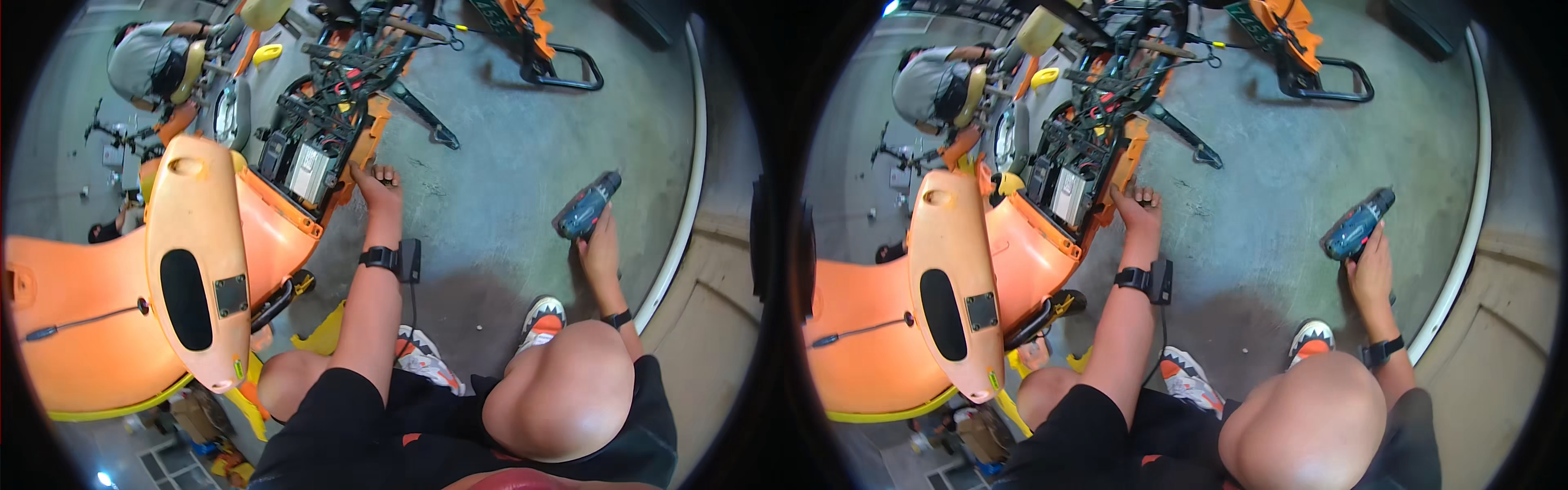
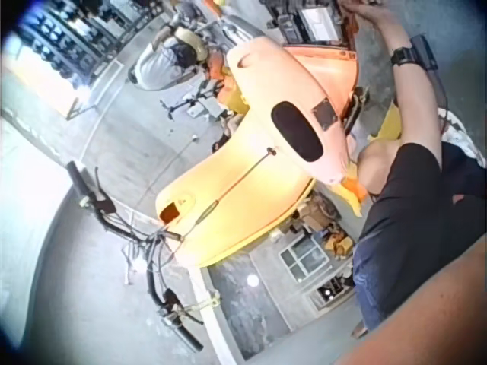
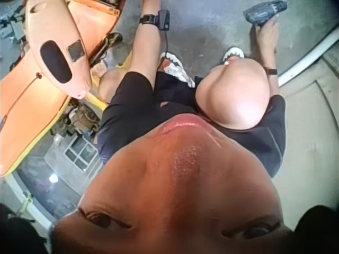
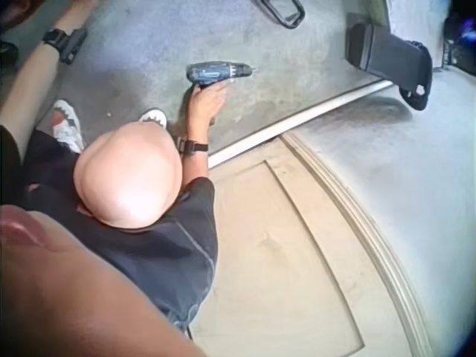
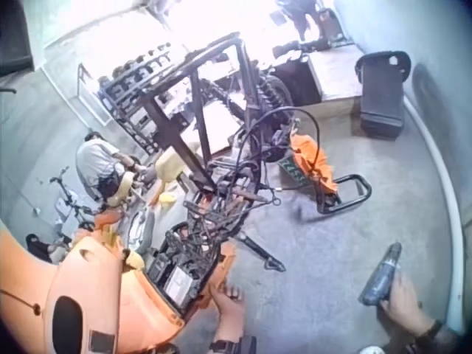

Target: The recorder is using a power drill to fasten or remove screws and plastic fairing components from a motorcycle.

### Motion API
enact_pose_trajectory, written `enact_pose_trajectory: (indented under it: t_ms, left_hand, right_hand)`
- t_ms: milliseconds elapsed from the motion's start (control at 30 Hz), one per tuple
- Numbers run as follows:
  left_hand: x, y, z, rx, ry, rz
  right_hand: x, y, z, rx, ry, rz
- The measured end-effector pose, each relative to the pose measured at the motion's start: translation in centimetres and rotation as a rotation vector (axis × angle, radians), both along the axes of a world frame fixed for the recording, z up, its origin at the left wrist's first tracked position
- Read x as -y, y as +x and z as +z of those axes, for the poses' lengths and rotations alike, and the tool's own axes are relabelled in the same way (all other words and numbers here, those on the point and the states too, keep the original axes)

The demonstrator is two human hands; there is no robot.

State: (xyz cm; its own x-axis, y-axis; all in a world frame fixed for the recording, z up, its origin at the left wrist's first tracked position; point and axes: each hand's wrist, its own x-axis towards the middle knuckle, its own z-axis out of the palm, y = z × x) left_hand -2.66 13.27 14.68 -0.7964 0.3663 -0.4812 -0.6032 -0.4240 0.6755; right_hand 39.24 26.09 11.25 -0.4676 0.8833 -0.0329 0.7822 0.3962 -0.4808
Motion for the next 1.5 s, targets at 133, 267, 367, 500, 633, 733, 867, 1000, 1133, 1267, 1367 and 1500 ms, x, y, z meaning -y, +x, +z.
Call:
enact_pose_trajectory:
  t_ms: [133, 267, 367, 500, 633, 733, 867, 1000, 1133, 1267, 1367, 1500]
  left_hand:
    - [-2.1, 4.3, 1.3, -0.116, -0.155, -0.160]
    - [-6.5, 5.4, 2.5, -0.524, -0.579, -0.414]
    - [-10.4, 4.5, 3.9, -0.626, -0.507, -0.476]
    - [-14.3, 3.5, 3.8, -1.198, -0.945, -0.428]
    - [-15.6, -3.9, 1.8, -1.152, -1.135, -0.467]
    - [-15.4, -5.0, 0.3, -1.433, -0.980, -0.331]
    - [-15.0, -1.0, 1.4, -0.871, -0.561, -0.527]
    - [-14.4, -1.8, 3.2, -0.875, -0.618, -0.603]
    - [-14.0, -2.8, 4.3, -0.919, -0.600, -0.704]
    - [-13.4, -2.7, 4.9, -0.875, -0.547, -0.745]
    - [-14.3, -1.7, 3.9, -0.830, -0.638, -0.667]
    - [-15.8, -1.9, 3.3, -0.556, -0.297, -0.592]
  right_hand:
    - [-0.3, -0.5, 0.9, 0.045, -0.074, -0.057]
    - [-0.1, -1.1, 0.6, 0.096, -0.097, -0.078]
    - [0.0, -0.5, 0.6, 0.096, -0.068, -0.081]
    - [-0.1, 0.2, 0.5, 0.086, -0.093, -0.080]
    - [-0.3, -0.7, 0.7, 0.035, -0.028, -0.025]
    - [-0.5, -0.6, 0.9, 0.046, -0.043, -0.027]
    - [-0.2, 0.7, 0.4, 0.111, -0.058, -0.047]
    - [-0.3, -0.3, 0.7, 0.133, -0.093, -0.050]
    - [-0.2, -0.9, 0.2, 0.098, -0.062, -0.034]
    - [-0.4, -0.9, 1.1, 0.116, -0.077, -0.038]
    - [-0.4, -0.4, 0.7, 0.139, -0.102, -0.043]
    - [-0.6, -0.4, 0.8, 0.092, -0.066, -0.055]
